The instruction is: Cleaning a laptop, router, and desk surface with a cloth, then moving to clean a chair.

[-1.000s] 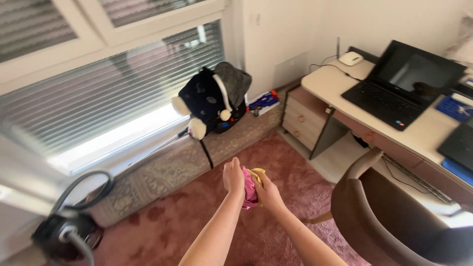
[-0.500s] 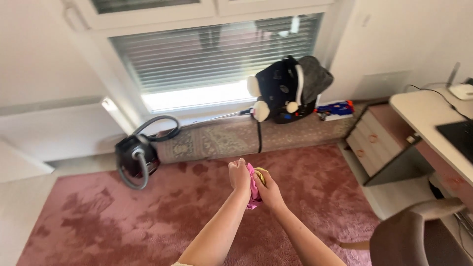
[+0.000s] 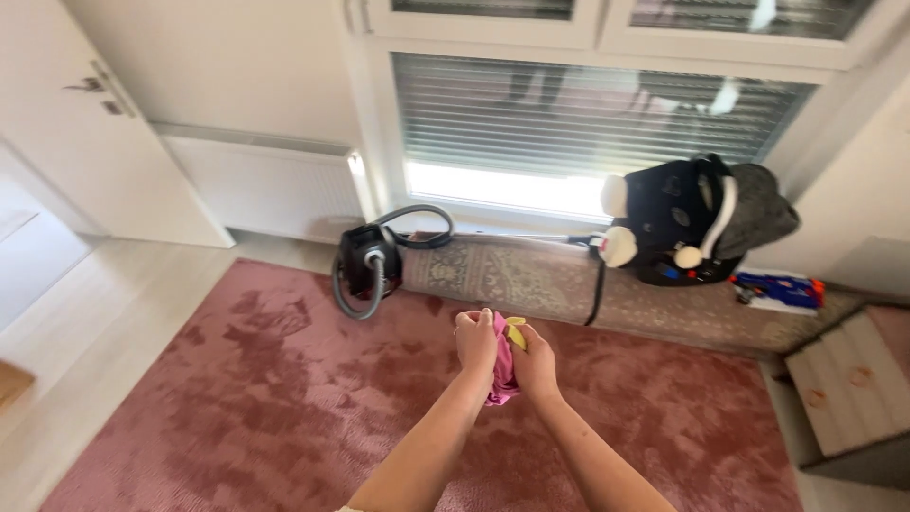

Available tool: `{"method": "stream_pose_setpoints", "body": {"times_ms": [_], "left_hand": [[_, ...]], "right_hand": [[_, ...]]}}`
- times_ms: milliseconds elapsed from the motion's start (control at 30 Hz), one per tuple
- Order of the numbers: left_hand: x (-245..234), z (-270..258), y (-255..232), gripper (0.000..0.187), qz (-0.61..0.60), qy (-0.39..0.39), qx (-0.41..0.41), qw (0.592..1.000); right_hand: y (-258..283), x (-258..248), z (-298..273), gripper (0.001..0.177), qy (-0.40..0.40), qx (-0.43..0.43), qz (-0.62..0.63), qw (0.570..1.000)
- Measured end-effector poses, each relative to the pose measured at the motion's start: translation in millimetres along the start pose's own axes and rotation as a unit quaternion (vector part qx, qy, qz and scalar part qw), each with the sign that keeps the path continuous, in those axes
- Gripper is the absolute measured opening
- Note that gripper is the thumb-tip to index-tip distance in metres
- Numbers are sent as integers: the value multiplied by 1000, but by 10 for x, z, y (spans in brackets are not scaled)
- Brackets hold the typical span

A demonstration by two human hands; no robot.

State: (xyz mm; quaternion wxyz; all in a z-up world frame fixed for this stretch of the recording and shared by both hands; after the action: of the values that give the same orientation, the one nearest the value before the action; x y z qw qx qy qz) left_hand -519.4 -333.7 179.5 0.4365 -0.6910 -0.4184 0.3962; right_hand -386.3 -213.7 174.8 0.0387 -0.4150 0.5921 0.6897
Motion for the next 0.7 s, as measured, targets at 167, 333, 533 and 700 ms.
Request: {"method": "stream_pose_setpoints", "body": {"times_ms": [167,333,533,700], "left_hand": [[-807,90,-169,36,-1,-2,26,1000],[-1594,452,32,41,-2,34,21,999],[-2408,1320,823,29,-46,10,92,995],[-3422,1245,707,42,-137,51,16,989]], "right_hand": [[370,666,105,26,1,10,14,1000],[842,1268,53,27,2,24,56,998],[2004,1723,-615,31,26,61,186,980],[1893,2837,-357,33,48,99,272,956]]}}
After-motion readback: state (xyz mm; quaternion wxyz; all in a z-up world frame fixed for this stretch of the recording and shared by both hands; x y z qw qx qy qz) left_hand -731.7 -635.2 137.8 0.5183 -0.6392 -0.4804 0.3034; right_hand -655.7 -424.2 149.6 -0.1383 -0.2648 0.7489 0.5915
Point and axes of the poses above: each hand's wrist, its own z-axis towards the middle knuckle, its own x-axis out of the palm, y = z × x, the point moved 10 cm from there along z, towards the middle knuckle, and after that the axes turned 7 degrees about -z, right-handed, at the moved point
